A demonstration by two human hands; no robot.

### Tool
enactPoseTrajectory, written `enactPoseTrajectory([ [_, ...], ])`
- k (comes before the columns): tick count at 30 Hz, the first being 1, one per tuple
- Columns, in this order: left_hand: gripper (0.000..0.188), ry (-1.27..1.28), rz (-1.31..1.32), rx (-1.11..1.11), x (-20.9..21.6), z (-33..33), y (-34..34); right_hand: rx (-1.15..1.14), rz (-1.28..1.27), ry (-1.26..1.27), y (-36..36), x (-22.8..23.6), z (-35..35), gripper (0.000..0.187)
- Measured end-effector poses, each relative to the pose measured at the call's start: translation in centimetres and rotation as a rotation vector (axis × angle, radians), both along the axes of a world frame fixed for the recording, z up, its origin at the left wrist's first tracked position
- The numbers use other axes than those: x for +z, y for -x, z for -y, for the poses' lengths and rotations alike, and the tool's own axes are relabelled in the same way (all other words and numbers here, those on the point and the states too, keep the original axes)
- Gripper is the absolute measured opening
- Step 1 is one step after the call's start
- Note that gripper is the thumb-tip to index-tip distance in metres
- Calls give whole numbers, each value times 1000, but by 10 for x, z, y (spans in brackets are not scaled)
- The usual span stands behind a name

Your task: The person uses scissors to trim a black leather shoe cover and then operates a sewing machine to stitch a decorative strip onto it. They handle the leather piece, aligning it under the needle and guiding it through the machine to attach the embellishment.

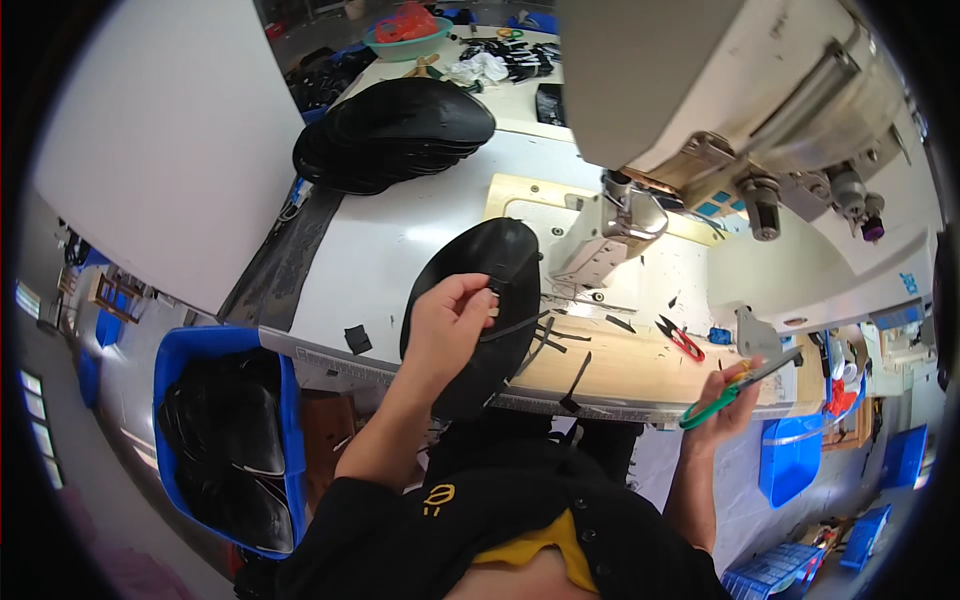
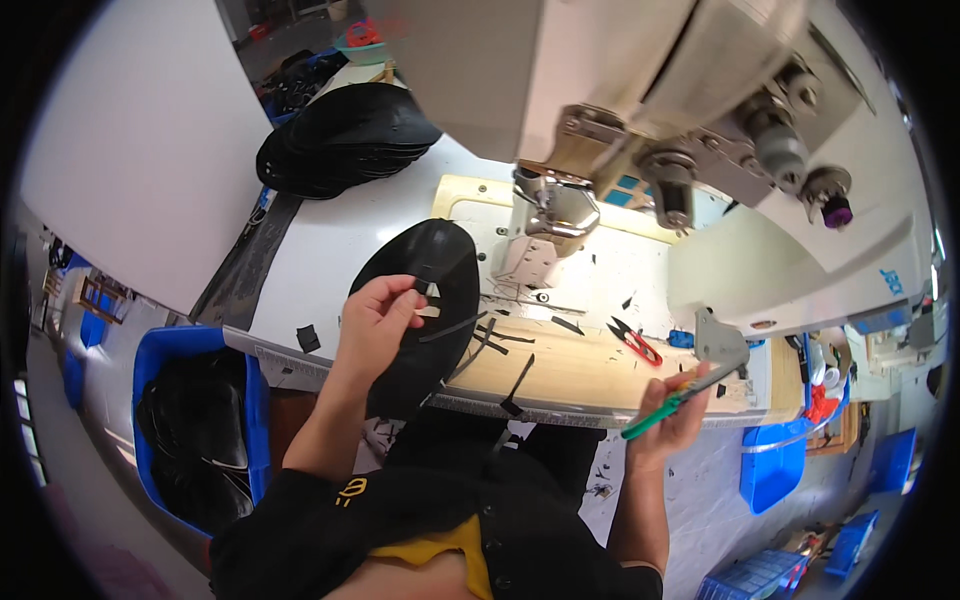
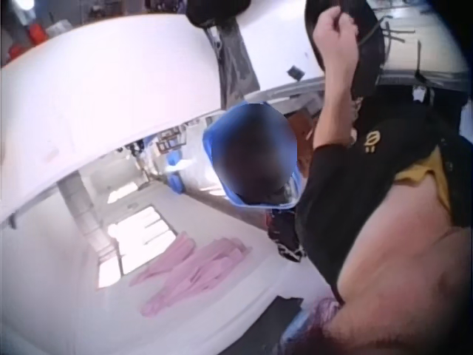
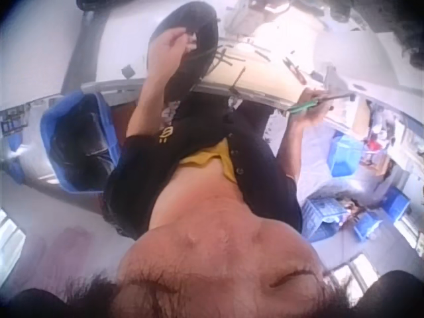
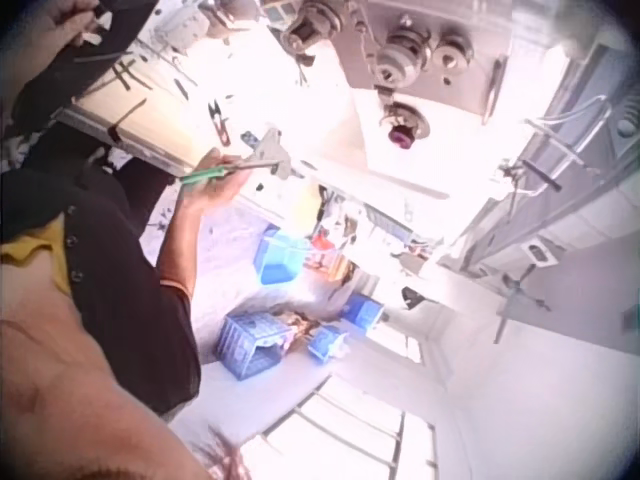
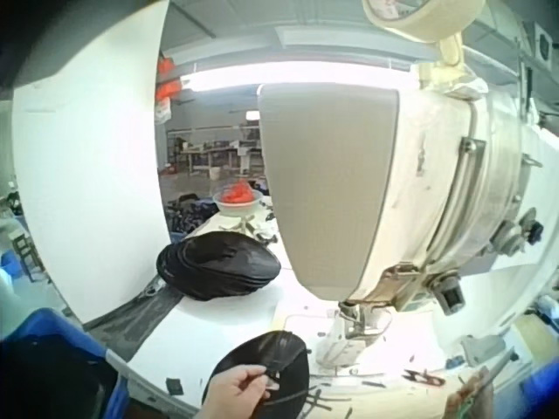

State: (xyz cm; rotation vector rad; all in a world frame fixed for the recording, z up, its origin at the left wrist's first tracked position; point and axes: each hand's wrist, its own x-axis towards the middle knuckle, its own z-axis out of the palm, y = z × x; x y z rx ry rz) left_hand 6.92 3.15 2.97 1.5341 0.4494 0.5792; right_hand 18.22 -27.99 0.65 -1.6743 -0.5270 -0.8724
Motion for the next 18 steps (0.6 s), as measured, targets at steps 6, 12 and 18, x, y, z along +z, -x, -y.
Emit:
enactPoseTrajectory([
  [6,10,-439,-66,64,5,-64,1,-534,-512,400,-29,-35,172,66],
  [12,27,-445,-4,-51,-3,-94,-60,-822,-704,675,-74,-30,232,47],
  [18,32,-447,-232,-447,7,-90,-74,-839,-860,841,-139,-15,231,32],
])
